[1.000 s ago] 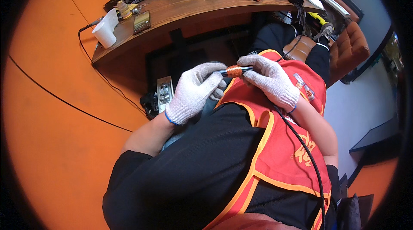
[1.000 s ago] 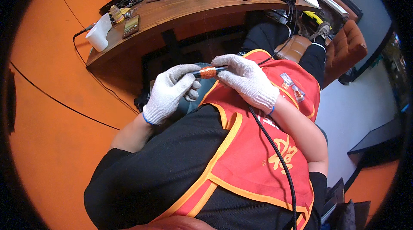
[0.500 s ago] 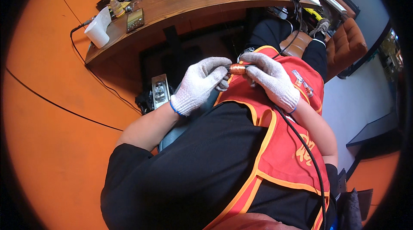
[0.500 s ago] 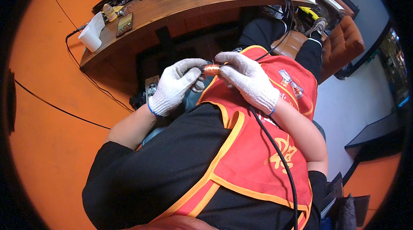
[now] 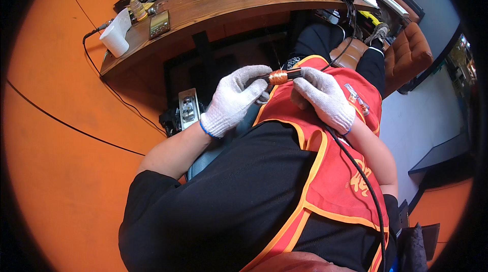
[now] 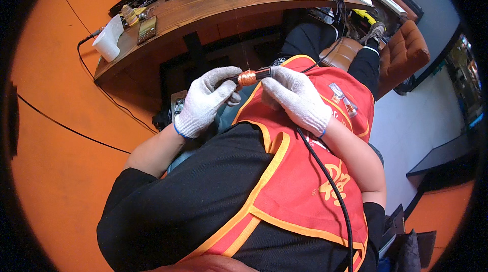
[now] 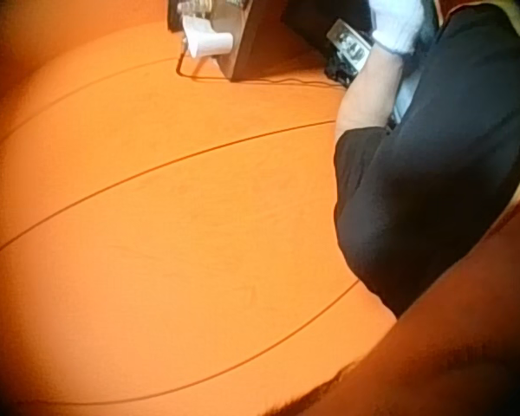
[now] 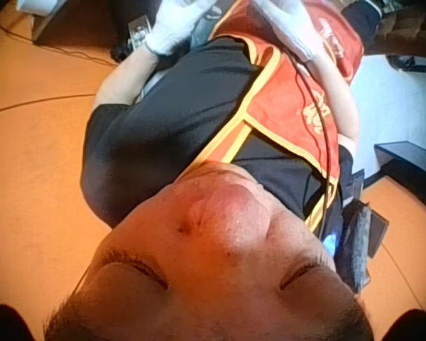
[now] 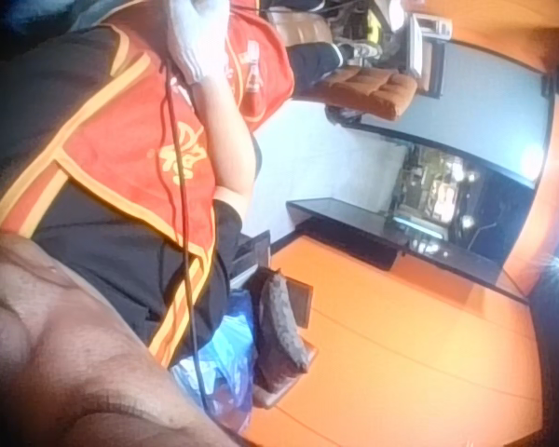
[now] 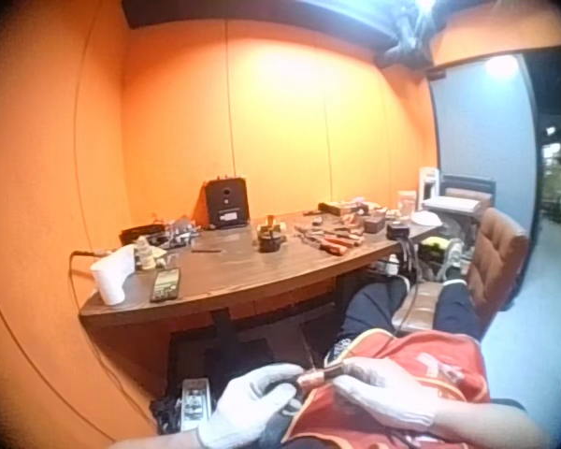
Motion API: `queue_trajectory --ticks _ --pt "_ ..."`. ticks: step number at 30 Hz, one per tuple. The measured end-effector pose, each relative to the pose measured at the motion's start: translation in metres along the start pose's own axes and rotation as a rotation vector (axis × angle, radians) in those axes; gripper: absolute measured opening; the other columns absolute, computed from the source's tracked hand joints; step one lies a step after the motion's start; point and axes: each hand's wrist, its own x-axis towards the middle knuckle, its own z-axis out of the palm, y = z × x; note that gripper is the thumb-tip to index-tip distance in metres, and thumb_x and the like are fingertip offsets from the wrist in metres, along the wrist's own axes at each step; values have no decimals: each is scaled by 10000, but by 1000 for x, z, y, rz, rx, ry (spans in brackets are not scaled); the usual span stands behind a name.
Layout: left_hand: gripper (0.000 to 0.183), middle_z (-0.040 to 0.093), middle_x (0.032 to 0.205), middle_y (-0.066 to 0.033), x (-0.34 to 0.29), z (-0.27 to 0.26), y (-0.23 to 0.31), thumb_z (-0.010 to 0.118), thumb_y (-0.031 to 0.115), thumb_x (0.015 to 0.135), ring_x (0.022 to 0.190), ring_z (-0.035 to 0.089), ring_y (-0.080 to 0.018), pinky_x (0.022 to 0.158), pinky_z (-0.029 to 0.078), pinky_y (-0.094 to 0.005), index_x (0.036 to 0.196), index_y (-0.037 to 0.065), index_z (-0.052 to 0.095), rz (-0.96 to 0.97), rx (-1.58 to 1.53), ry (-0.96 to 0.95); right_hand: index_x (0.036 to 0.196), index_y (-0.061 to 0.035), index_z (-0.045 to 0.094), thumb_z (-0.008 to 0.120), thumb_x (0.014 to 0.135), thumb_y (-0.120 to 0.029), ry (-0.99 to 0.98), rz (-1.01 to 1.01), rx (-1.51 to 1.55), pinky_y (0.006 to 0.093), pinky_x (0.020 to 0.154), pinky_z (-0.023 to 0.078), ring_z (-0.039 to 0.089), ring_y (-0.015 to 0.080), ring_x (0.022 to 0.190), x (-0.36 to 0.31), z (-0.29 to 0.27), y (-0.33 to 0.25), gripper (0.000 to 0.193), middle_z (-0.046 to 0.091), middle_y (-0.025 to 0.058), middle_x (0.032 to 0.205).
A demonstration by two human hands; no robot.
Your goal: The person sits in a chair with feet on the desk and uses both hands to manipulate a small cylindrical electronic component. They repeatedly open and close the component, adjust internal parts, and reassemble it. The person also picks up a small black cylindrical object and inserts it into the main component.
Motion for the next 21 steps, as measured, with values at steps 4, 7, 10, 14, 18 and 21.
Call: queue_trajectory --ticks 4,7,10,14,18,21 --pt "343 748 1200 -133 -1 1 0 666 117 1092 901 726 -133 847 632 -299 1399 -35 659 5 72 1 1372 2 658 630 1126 -232 -2 0 120 245 745 495 566 80 790 -3 -1 -1 341 678 9 917" --pt "339 754 1177 -109 -2 0 0 666 108 1089 895 718 -118 828 625 -284 1400 -26 662 90 145 -33 1388 1 652 632 1124 -221 34 18 102 234 745 486 566 77 800 -2 0 3 346 683 24 962" --pt "335 759 1167 -85 -1 -4 0 672 119 1090 893 710 -99 815 617 -268 1397 -14 669 -10 55 -55 1414 3 641 627 1126 -207 24 -115 56 227 743 484 573 79 820 3 2 8 356 688 41 1016" --pt "324 763 1117 -61 2 -6 -1 654 157 1110 866 697 -82 792 603 -250 1394 2 677 -122 -41 -82 1417 10 642 631 1124 -181 79 -115 -35 231 754 493 579 79 844 1 3 10 350 677 46 1048" --pt "334 748 1087 -73 0 0 -2 632 188 1131 858 695 -97 792 594 -258 1392 -18 667 -4 49 -38 1441 22 624 641 1118 -170 27 23 41 239 767 503 580 82 848 -1 1 7 376 669 45 1054" --pt "338 738 1079 -83 -1 -3 1 634 174 1129 872 702 -110 809 596 -267 1396 -32 658 -76 16 -65 1462 20 610 647 1115 -169 -1 -16 -5 249 805 517 597 92 882 -1 1 7 397 680 49 1067"
